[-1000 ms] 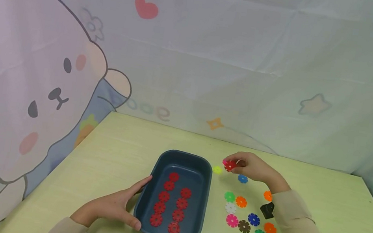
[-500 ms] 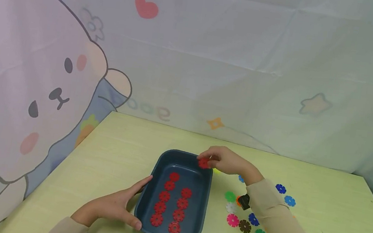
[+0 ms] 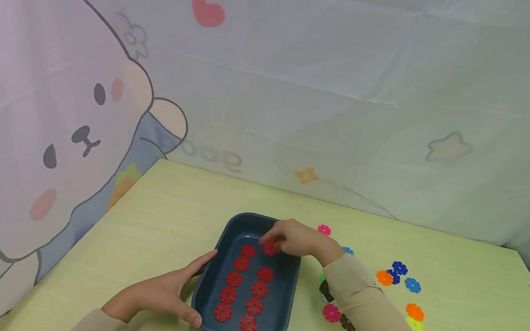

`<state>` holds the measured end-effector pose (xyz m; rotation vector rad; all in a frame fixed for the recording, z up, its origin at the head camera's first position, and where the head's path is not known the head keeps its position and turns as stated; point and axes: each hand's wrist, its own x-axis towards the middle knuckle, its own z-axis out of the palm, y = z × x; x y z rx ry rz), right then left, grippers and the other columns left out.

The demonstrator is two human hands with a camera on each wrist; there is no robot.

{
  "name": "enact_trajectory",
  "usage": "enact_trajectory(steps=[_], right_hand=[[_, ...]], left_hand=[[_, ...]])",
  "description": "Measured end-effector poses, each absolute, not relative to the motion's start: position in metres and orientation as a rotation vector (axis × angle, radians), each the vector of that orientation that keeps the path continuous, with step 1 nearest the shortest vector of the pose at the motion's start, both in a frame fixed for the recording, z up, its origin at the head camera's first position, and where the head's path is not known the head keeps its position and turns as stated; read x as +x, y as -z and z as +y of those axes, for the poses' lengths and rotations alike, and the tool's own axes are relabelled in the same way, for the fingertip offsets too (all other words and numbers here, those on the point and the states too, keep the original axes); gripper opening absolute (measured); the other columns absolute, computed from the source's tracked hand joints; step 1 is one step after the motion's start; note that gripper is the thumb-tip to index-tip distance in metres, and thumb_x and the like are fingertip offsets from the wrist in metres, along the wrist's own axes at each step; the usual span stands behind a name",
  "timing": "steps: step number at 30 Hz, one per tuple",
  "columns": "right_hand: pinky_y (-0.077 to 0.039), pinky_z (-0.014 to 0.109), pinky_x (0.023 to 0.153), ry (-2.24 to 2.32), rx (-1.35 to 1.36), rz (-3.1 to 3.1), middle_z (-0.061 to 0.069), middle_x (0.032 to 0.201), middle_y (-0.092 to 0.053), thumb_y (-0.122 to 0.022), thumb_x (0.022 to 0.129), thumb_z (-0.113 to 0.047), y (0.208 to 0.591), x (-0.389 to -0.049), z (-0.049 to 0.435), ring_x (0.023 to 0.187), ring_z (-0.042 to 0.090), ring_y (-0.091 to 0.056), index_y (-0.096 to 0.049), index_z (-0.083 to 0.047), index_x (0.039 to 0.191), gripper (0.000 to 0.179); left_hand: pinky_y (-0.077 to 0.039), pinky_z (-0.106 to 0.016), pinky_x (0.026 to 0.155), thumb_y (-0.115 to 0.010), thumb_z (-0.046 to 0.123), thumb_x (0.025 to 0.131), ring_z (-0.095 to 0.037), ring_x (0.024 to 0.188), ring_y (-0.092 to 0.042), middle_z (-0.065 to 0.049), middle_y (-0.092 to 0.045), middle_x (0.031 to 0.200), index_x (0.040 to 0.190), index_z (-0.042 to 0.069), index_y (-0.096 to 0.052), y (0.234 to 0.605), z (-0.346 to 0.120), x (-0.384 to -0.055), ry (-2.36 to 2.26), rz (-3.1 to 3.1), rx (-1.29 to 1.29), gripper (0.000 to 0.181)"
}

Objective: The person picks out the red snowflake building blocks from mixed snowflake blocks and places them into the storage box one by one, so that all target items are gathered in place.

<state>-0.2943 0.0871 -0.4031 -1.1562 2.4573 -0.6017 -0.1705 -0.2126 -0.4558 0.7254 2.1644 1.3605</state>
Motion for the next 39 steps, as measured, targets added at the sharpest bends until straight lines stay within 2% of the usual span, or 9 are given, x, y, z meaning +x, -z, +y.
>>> enact_trajectory(steps=[13,28,39], right_hand=[[-0.051,0.032,0.085,0.376,-1.249,2.537,0.004,0.105,-0.069,-0.052,0.085,0.012,0.417,-0.296,0.074,0.095,0.019,-0.06,-0.075,-0.008,0.109,0.039],[-0.051,0.03,0.086,0.229,-1.256,2.559,0.003,0.103,-0.071,-0.057,0.085,0.01,0.424,-0.295,0.07,0.098,0.018,-0.063,-0.076,-0.01,0.103,0.033],[-0.052,0.031,0.087,0.199,-1.231,2.58,0.003,0.105,-0.072,-0.061,0.084,0.009,0.425,-0.292,0.069,0.101,0.018,-0.064,-0.077,-0.01,0.103,0.031]], left_hand=[[-0.015,-0.063,0.11,-0.083,0.038,0.075,-0.036,0.145,-0.018,-0.009,-0.004,0.162,0.156,0.022,0.003,0.457,-0.212,-0.17,-1.376,2.143,0.714,0.119],[-0.015,-0.065,0.109,-0.083,0.036,0.075,-0.04,0.144,-0.018,-0.013,-0.007,0.161,0.156,0.021,0.003,0.459,-0.212,-0.169,-1.379,2.157,0.74,0.12],[-0.015,-0.063,0.11,-0.084,0.036,0.074,-0.036,0.144,-0.019,-0.01,-0.007,0.161,0.157,0.02,0.001,0.457,-0.208,-0.169,-1.387,2.15,0.713,0.12]])
